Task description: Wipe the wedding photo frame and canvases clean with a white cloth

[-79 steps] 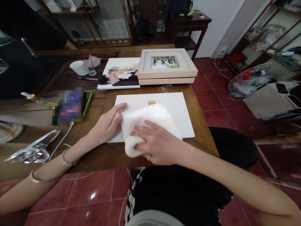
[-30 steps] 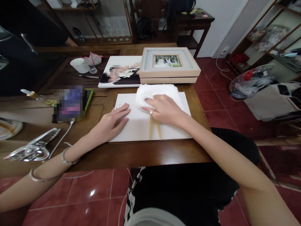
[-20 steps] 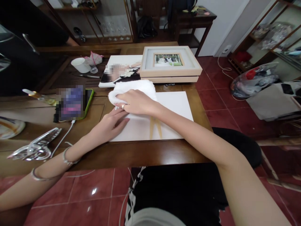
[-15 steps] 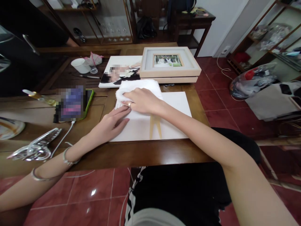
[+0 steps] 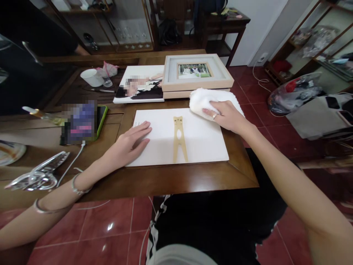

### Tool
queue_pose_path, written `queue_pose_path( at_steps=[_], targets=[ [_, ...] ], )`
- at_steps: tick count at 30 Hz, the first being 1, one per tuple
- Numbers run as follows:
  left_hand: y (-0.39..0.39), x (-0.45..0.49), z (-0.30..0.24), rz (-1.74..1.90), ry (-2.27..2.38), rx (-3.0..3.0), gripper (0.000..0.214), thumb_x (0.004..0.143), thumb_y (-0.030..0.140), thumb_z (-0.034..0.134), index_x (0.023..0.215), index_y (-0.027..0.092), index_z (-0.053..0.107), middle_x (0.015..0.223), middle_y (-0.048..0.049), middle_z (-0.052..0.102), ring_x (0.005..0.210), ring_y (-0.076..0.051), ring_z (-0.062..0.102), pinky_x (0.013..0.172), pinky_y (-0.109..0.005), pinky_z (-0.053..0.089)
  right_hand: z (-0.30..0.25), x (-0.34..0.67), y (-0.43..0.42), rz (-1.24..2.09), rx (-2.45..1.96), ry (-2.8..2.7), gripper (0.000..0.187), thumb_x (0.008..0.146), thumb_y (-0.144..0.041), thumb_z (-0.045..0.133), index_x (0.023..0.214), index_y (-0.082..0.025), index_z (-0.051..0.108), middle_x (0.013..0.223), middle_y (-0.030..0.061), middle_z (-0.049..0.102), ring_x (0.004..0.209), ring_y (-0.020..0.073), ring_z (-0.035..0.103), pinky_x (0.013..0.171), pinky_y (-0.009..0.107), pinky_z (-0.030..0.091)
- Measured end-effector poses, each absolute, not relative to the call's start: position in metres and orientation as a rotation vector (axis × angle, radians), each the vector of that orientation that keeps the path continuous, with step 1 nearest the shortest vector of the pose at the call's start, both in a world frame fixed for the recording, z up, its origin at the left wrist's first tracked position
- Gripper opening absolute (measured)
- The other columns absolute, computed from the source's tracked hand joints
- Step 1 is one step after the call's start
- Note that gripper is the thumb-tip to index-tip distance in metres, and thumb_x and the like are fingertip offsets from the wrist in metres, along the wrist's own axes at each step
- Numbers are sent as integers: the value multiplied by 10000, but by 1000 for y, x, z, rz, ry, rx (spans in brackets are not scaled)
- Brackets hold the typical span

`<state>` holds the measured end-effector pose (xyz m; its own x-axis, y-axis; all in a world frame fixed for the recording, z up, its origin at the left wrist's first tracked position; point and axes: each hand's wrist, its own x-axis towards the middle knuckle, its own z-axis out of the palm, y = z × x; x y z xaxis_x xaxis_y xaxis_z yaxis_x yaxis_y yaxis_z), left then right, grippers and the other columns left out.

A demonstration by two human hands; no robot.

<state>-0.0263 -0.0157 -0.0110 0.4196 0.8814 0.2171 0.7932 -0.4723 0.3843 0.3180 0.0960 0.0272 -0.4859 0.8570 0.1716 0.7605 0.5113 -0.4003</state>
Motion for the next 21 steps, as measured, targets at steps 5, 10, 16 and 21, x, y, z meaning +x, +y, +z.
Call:
queue_pose_path(
  at_steps=[5, 10, 16, 21],
  targets=[
    [-16, -25, -10, 585, 1466, 2452, 415, 983, 268, 415, 1316, 81, 577, 1463, -199, 497, 1403, -310, 417, 1159, -520, 350, 27, 322, 92, 356, -1342, -2445, 430, 911, -537, 449, 623, -251, 305, 599, -3, 397, 649, 218, 482, 654, 335, 353],
    [-16, -25, -8, 579, 1456, 2459, 416, 984, 257, 416, 1317, 66, 577, 1460, -212, 496, 1400, -319, 421, 1158, -518, 354, 33, 314, 68, 418, -1329, -2497, 440, 913, -566, 408, 619, -261, 291, 622, 29, 420, 927, 336, 604, 813, 418, 439],
    [-16, -27, -9, 594, 1443, 2470, 410, 981, 245, 426, 1320, 69, 575, 1458, -210, 498, 1399, -323, 421, 1158, -517, 359, 37, 334, 17, 603, -1298, -2615, 384, 964, -517, 410, 704, -240, 469, 984, 102, 682, 1392, 381, 391, 1046, 523, 398],
    [-17, -26, -10, 576, 1454, 2476, 421, 991, 259, 403, 1327, 62, 564, 1463, -214, 491, 1405, -316, 413, 1155, -529, 357, 46, 351, -33, 672, -1289, -2628, 360, 906, -535, 543, 684, -256, 591, 1125, 20, 724, 1349, 337, 477, 1038, 473, 487]
  ],
)
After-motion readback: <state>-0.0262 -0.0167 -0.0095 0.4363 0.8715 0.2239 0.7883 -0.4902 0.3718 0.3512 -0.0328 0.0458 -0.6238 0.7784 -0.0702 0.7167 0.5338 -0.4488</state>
